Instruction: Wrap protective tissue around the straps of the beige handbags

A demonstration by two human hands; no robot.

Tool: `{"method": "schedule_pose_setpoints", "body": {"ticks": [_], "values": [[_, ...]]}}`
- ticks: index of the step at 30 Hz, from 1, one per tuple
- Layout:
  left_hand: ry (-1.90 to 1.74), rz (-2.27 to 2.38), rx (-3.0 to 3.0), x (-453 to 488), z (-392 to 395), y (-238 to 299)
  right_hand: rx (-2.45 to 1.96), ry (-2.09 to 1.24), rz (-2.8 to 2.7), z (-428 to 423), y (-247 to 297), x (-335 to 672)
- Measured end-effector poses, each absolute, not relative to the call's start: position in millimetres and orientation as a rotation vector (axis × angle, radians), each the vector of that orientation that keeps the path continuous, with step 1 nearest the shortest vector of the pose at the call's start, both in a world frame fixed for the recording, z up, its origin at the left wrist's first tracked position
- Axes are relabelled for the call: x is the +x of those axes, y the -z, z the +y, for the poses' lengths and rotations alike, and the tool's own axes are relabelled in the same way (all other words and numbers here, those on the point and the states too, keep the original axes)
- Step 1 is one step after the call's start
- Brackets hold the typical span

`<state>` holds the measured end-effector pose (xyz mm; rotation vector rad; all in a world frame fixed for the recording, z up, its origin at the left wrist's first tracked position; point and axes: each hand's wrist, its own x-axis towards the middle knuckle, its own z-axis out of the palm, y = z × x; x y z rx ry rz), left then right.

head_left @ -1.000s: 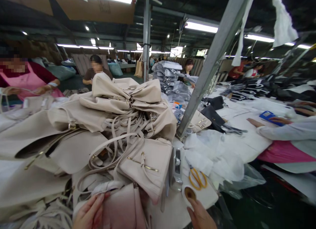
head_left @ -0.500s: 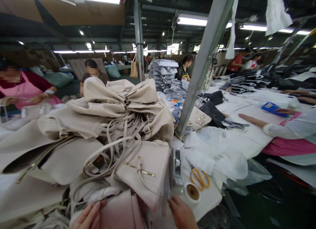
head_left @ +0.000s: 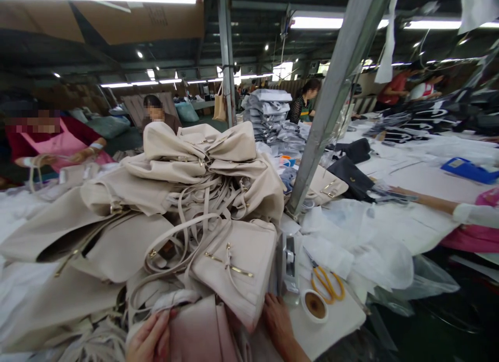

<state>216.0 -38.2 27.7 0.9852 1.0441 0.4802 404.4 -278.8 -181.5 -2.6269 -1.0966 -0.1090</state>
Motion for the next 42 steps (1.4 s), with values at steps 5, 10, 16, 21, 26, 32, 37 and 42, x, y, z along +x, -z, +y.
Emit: {"method": "schedule_pose_setpoints", "body": {"ticks": [5, 10, 16, 21, 26, 32, 37, 42], "values": [[-0.49, 1.039, 1.005, 218, -44, -39, -2.656, 0.099, -1.049, -288, 176, 403], [-0.479, 1.027, 0.975, 220, -43, -44, -2.611, 0.066, -1.144, -310, 175, 399], [-0.468, 1.021, 0.967, 223, -45, -51, -2.537, 0.033, -1.289, -335, 192, 389], [-0.467, 1.013, 1.023, 223, -46, -53, -2.515, -0.009, -1.297, -346, 194, 386], [-0.449, 0.995, 1.06, 222, -46, -53, -2.54, -0.052, -1.25, -360, 168, 389], [-0.464, 1.0, 1.035, 225, -45, -52, -2.565, -0.061, -1.238, -316, 146, 370], [-0.444, 0.99, 1.021, 226, -44, -53, -2.588, -0.094, -1.295, -283, 161, 364], [-0.443, 0.98, 1.048, 226, -44, -54, -2.552, -0.101, -1.393, -314, 172, 375]]}}
